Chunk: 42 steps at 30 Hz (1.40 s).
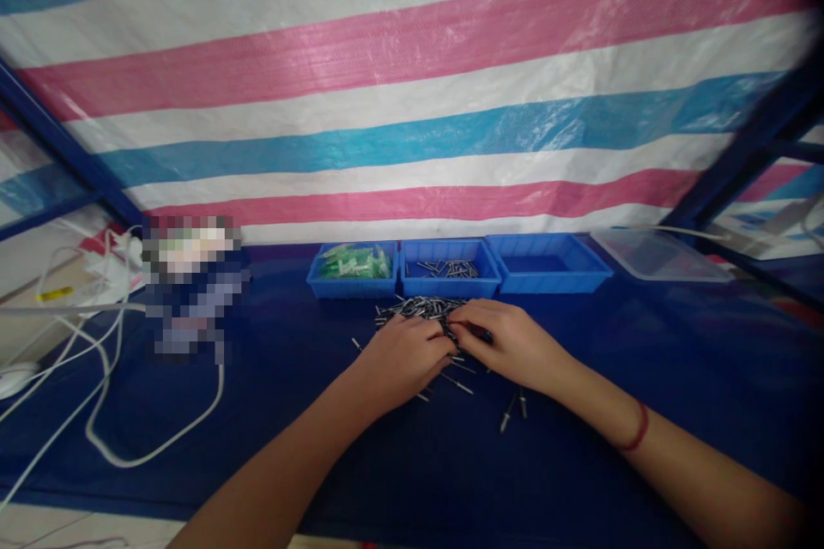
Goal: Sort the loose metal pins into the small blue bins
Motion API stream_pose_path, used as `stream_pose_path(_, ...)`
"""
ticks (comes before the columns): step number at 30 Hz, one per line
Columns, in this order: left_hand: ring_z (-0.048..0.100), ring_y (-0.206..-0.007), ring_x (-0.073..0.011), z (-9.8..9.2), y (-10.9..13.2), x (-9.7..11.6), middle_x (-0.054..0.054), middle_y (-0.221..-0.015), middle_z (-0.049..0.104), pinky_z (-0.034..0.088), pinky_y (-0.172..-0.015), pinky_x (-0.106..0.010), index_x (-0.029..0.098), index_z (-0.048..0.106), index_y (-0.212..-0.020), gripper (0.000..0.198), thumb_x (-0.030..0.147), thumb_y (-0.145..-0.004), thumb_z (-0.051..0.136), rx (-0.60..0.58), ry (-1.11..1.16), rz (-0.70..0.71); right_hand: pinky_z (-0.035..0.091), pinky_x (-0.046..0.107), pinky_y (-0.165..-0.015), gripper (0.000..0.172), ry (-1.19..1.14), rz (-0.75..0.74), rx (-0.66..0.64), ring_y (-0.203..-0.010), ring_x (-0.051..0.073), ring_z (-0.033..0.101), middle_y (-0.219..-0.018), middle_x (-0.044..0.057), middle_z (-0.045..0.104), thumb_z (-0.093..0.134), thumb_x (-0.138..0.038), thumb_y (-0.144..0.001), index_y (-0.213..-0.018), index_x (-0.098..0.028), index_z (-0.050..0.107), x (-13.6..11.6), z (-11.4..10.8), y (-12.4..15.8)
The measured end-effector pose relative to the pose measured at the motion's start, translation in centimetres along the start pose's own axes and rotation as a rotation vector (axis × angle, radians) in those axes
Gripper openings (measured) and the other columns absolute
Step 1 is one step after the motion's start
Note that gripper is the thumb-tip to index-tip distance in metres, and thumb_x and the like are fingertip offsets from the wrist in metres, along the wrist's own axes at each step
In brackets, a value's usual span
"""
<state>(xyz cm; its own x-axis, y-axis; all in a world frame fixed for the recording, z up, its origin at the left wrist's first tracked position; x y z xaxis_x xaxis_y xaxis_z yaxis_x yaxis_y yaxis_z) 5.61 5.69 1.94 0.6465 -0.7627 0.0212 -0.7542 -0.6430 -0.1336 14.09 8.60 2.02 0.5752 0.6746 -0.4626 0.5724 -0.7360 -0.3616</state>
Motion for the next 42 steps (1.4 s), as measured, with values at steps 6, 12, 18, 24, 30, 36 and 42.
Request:
stream_pose_path(6, 0.059, -0.086, -0.0174, 0.15, -0.06, 0.09, -0.004, -0.094, 0.061, 0.044, -0.075, -0.030, 0.020, 0.061, -0.098, 0.021, 0.025, -0.094, 0.041, -0.004, 0.005, 0.020, 0.046, 0.028, -0.069, 0.016, 0.007, -0.003, -0.009, -0.074, 0.016, 0.058, -0.079, 0.004, 0.064, 0.049, -0.017, -0.085, -0.088, -0.019, 0.064, -0.06, 0.02, -0.12)
stream_pose_path(12, 0.058, -0.082, -0.0167, -0.06, -0.07, 0.11, -0.003, -0.094, 0.061, 0.045, -0.073, -0.029, 0.020, 0.060, -0.098, 0.020, 0.022, -0.094, 0.041, 0.009, -0.007, 0.036, 0.046, 0.028, -0.068, 0.016, 0.019, -0.017, -0.001, -0.072, 0.015, 0.059, -0.078, 0.004, 0.065, 0.049, -0.019, -0.086, -0.089, -0.019, 0.065, -0.12, 0.00, -0.12)
stream_pose_path(18, 0.058, -0.084, -0.0162, -0.21, -0.07, 0.21, -0.004, -0.095, 0.060, 0.045, -0.075, -0.028, 0.019, 0.060, -0.095, 0.020, 0.024, -0.094, 0.040, 0.008, 0.013, 0.043, 0.046, 0.028, -0.070, 0.016, 0.013, -0.006, -0.014, -0.075, 0.016, 0.058, -0.080, 0.004, 0.065, 0.049, -0.017, -0.086, -0.089, -0.019, 0.064, -0.19, 0.07, -0.08)
stream_pose_path(24, 0.058, -0.086, -0.0158, -0.48, -0.02, 0.35, -0.004, -0.096, 0.060, 0.045, -0.075, -0.027, 0.018, 0.060, -0.096, 0.017, 0.025, -0.093, 0.045, 0.013, 0.079, 0.054, 0.046, 0.028, -0.069, 0.015, 0.012, -0.004, -0.012, -0.075, 0.016, 0.059, -0.079, 0.004, 0.065, 0.050, -0.018, -0.085, -0.088, -0.019, 0.065, -0.03, 0.00, -0.06)
stream_pose_path(30, 0.058, -0.085, -0.0154, -0.64, -0.01, 0.39, -0.004, -0.095, 0.060, 0.044, -0.075, -0.027, 0.017, 0.061, -0.096, 0.020, 0.027, -0.093, 0.044, 0.022, 0.104, 0.049, 0.046, 0.029, -0.069, 0.017, 0.002, -0.015, -0.008, -0.074, 0.016, 0.058, -0.079, 0.004, 0.065, 0.048, -0.018, -0.086, -0.088, -0.019, 0.064, -0.21, -0.05, -0.05)
stream_pose_path(36, 0.056, -0.090, -0.0163, -0.53, 0.07, 0.59, -0.003, -0.094, 0.060, 0.042, -0.079, -0.028, 0.021, 0.066, -0.094, 0.024, 0.040, -0.089, 0.051, 0.032, 0.160, 0.065, 0.045, 0.027, -0.067, 0.017, 0.004, -0.026, -0.006, -0.073, 0.015, 0.058, -0.077, 0.004, 0.064, 0.048, -0.018, -0.086, -0.085, -0.019, 0.065, -0.27, -0.07, -0.06)
stream_pose_path(42, 0.053, -0.089, -0.0163, 0.28, 0.07, 0.84, -0.003, -0.093, 0.058, 0.040, -0.080, -0.029, 0.025, 0.067, -0.095, 0.020, 0.034, -0.091, 0.049, 0.013, 0.115, 0.077, 0.045, 0.027, -0.068, 0.015, 0.005, -0.012, -0.020, -0.073, 0.015, 0.058, -0.078, 0.003, 0.065, 0.049, -0.018, -0.085, -0.084, -0.019, 0.064, -0.19, 0.00, -0.05)
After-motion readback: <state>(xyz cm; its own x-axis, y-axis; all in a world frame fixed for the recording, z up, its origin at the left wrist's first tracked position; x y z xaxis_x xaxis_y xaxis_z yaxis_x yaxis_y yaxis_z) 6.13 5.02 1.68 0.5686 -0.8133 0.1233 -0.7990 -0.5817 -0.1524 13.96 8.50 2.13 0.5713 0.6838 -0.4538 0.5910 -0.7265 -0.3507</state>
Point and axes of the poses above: each hand's wrist, its own y-axis away from the middle knuckle, its own z-axis out of the palm, x = y × z, the point moved 8 cm from there along -y, towards the middle knuckle
